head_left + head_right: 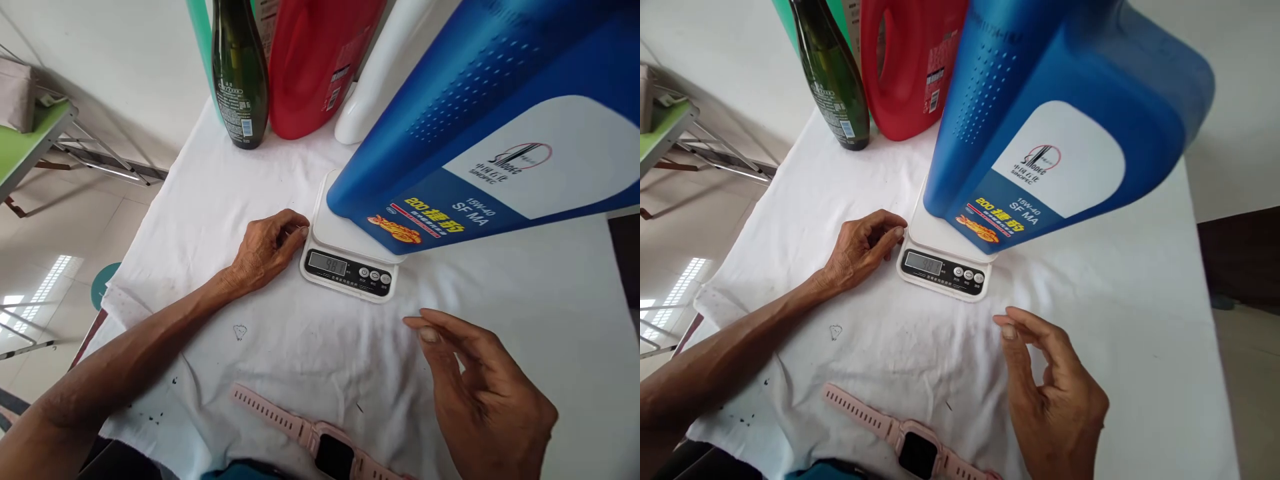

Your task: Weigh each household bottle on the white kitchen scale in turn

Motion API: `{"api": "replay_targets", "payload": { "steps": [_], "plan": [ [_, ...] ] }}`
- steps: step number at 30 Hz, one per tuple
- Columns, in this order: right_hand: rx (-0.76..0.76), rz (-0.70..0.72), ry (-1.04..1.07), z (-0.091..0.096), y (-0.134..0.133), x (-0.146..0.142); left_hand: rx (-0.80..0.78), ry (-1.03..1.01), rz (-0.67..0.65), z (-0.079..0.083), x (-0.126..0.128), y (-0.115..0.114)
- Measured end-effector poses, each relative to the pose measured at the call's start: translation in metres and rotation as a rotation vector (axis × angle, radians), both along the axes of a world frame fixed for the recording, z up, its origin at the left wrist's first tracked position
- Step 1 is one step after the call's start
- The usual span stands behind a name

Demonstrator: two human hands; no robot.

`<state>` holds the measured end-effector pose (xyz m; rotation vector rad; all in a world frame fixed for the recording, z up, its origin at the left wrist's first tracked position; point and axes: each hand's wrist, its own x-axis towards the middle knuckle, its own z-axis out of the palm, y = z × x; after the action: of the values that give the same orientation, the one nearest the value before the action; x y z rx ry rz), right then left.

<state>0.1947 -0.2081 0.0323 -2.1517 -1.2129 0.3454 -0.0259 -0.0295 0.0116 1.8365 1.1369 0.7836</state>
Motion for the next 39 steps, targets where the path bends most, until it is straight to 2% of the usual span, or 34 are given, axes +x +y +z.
{"api": "replay_targets", "payload": {
  "steps": [5, 12, 30, 36, 39],
  "plan": [
    [-0.039, -0.012, 0.050, -0.009, -0.015, 0.004, 0.011, -0.006, 0.011, 0.000, 0.000, 0.000],
    [-0.014, -0.014, 0.035, -0.009, -0.025, 0.001, 0.004, -0.005, 0.000, 0.000, -0.001, -0.001],
    [0.020, 0.122, -0.024, -0.015, -0.021, 0.000, 0.019, 0.008, -0.007, 0.001, -0.001, -0.001],
    [0.010, 0.154, -0.034, -0.016, -0.020, 0.002, -0.013, -0.003, -0.008, -0.002, -0.001, -0.001],
    [0.019, 0.158, -0.026, -0.017, -0.020, 0.002, -0.087, -0.083, 0.005, 0.001, -0.002, 0.003]
  ]
}}
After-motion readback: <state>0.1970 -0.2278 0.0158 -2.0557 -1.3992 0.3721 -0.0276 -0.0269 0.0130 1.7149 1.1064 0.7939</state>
